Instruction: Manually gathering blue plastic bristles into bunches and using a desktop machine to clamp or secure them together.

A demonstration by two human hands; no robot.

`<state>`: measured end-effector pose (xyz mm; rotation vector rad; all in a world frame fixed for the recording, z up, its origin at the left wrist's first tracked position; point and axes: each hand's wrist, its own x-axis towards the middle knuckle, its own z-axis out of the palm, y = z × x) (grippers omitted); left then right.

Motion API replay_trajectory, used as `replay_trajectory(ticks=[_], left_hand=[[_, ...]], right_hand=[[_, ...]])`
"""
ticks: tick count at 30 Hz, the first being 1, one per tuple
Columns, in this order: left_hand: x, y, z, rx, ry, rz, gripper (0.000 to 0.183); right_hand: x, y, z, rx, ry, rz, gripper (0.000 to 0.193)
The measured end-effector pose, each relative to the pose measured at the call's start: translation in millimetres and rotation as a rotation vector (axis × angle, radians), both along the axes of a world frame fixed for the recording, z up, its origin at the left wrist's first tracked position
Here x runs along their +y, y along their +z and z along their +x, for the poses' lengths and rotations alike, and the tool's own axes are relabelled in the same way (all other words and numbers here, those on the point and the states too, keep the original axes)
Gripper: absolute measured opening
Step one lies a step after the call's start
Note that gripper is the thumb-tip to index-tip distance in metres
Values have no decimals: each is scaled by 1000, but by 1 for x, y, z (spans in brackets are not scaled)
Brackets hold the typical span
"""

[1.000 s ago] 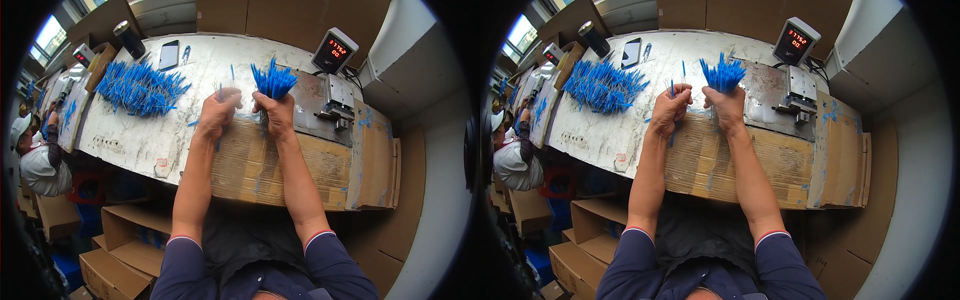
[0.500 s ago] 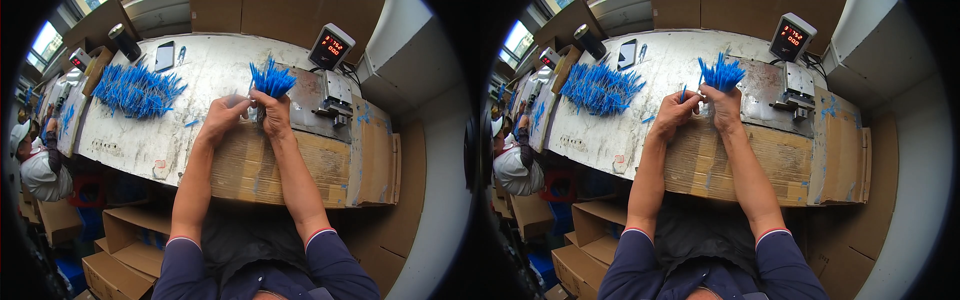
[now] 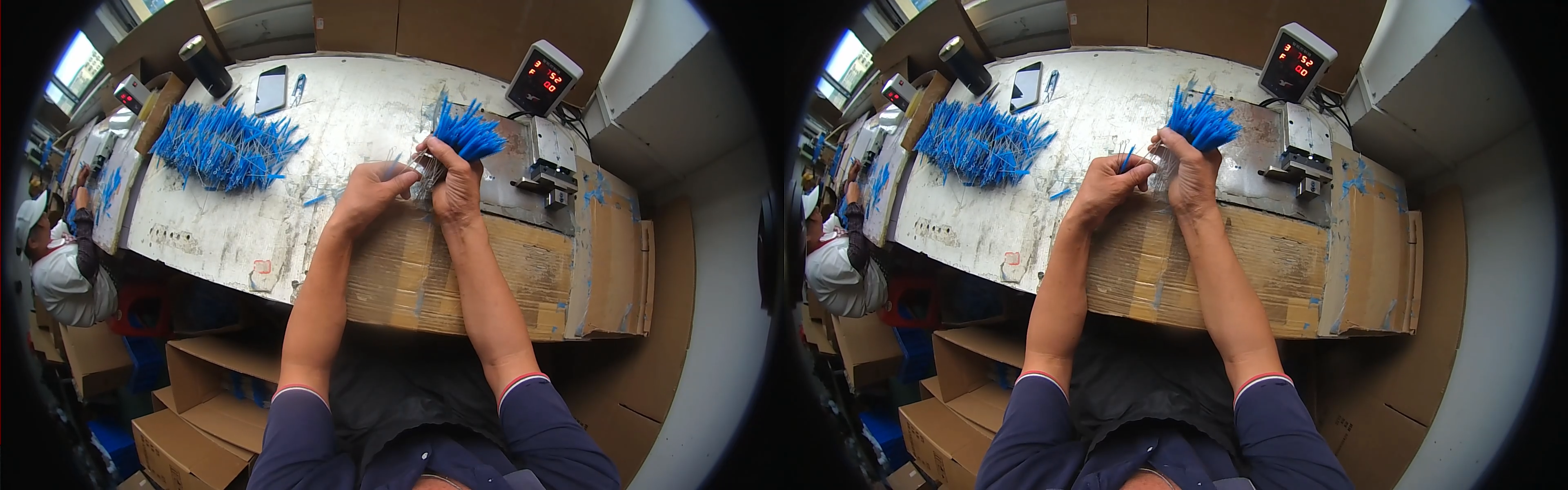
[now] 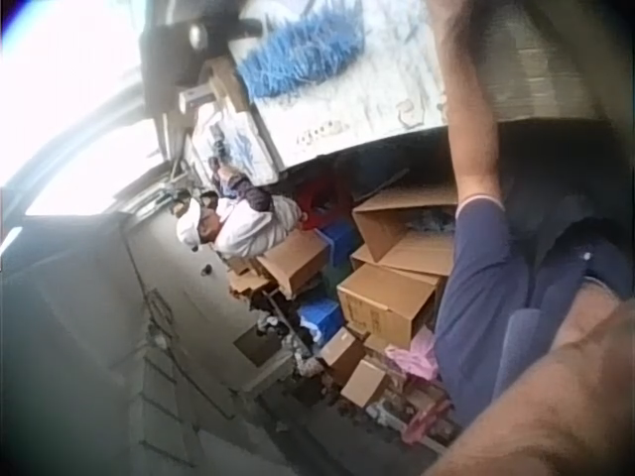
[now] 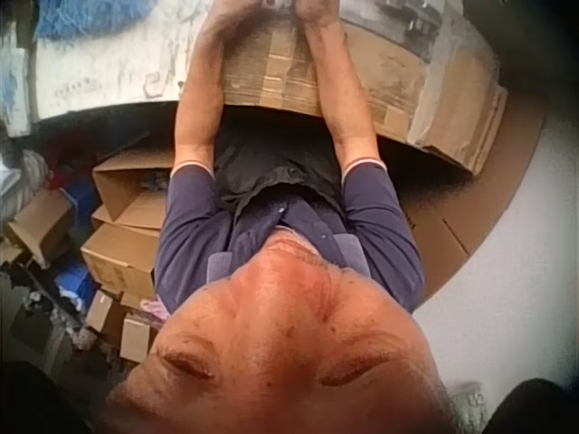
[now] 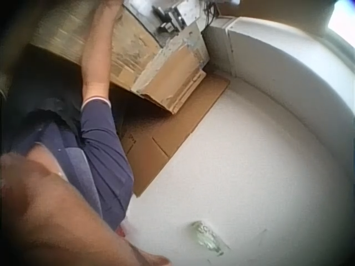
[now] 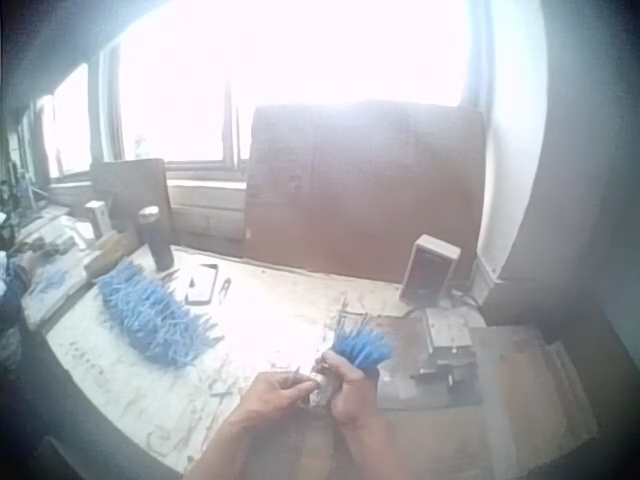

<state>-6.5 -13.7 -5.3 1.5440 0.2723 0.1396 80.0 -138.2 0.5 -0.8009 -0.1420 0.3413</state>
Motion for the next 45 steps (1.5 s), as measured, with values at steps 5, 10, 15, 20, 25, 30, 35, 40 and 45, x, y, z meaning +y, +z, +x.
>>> replay_trajectory(ticks=[5,10,15,20,25,30,35,40,45], left_hand=[[3,5,0,55,-42,89,23],[6,13,-3,104,-6,4,29],[7,15,-4,117,4,-5,30],[5,8,-3,111,-91,19,32],[8,1,-4,64,-169,88,33],[6,3,-4,83,-218,119,33],[11,8,-10,90,-203,60,31],[10,12,-9,117,-217,-112,31],[14,8,-9,144,-242,-134,31]], right_hand=[[-11,-4,19,104,-280,81,13],[-5,3,9,2,-422,-8,11],[0,15,2,-110,-531,-156,9],[-1,5,4,-116,-353,-208,7],[-1,7,6,-153,-405,-205,5],[-6,7,6,-187,-284,-209,8],[-6,19,-8,-170,121,-319,8],[-14,13,7,-81,24,-179,12],[-16,27,-2,-98,183,-219,17]])
